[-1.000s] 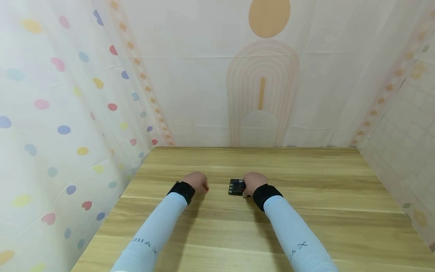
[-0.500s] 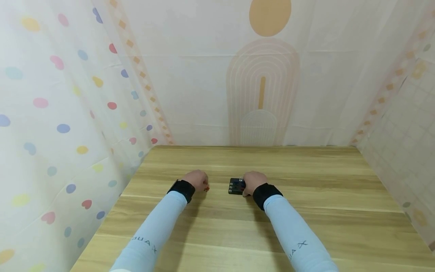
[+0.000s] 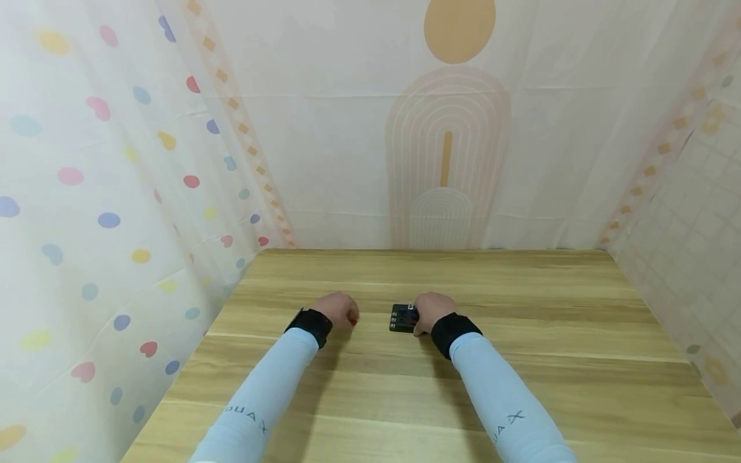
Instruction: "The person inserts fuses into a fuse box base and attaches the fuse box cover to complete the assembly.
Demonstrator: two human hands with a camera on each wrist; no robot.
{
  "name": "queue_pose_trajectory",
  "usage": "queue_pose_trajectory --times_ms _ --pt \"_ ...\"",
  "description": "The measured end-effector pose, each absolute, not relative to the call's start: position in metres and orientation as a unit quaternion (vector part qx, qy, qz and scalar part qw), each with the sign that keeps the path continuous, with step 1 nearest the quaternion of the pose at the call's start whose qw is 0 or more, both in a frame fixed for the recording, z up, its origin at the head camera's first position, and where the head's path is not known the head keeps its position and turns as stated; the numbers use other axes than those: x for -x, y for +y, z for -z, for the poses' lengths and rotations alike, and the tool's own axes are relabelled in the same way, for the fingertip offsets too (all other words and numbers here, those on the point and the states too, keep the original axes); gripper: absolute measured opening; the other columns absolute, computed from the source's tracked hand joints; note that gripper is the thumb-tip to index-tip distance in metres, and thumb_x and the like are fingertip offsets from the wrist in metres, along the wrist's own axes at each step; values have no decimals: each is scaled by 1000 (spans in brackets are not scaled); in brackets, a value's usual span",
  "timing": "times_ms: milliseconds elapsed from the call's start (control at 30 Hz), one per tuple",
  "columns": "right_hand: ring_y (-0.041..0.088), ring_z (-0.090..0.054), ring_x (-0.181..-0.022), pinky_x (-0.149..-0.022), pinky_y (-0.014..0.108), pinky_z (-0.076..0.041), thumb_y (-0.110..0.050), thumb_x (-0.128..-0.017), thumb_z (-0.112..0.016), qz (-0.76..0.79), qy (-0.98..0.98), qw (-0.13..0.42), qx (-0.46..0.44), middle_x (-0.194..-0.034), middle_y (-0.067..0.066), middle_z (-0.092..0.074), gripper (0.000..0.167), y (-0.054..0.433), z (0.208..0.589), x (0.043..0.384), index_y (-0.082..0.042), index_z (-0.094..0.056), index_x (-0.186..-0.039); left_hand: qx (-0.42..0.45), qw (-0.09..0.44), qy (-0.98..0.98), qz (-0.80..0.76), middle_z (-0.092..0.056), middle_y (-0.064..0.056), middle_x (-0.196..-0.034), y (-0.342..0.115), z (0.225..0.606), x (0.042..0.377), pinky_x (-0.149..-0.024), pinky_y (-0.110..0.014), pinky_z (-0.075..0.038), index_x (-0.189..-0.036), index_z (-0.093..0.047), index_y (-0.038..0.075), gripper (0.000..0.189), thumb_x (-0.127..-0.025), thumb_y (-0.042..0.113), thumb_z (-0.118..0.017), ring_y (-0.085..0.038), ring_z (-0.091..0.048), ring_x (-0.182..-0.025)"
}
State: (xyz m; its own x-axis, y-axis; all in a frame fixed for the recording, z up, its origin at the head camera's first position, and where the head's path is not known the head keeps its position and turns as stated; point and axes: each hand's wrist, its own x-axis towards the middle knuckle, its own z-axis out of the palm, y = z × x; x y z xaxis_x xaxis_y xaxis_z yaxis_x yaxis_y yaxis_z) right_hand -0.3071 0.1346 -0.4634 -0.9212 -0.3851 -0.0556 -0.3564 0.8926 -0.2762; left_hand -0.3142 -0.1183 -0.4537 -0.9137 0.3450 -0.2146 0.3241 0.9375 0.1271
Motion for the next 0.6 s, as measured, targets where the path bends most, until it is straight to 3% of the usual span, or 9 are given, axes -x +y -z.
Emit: queue_pose_trajectory --times_ms 200,600 --pt "17 -56 -72 -75 37 -51 -23 -69 -92 129 972 56 188 -80 0 -67 32 134 463 307 -7 -74 -90 -184 102 977 -38 -65 8 -77 -116 449 308 -69 -28 -49 -75 -76 17 16 -76 1 -80 -11 -57 -76" --pt "16 -55 -70 -71 36 -50 -23 -68 -92 127 971 50 195 -78 -1 -65 31 135 464 308 -7 -74 -88 -186 87 978 -46 -63 9 -70 -117 458 314 -67 -27 -50 -69 -71 18 18 -80 8 -81 -8 -56 -69"
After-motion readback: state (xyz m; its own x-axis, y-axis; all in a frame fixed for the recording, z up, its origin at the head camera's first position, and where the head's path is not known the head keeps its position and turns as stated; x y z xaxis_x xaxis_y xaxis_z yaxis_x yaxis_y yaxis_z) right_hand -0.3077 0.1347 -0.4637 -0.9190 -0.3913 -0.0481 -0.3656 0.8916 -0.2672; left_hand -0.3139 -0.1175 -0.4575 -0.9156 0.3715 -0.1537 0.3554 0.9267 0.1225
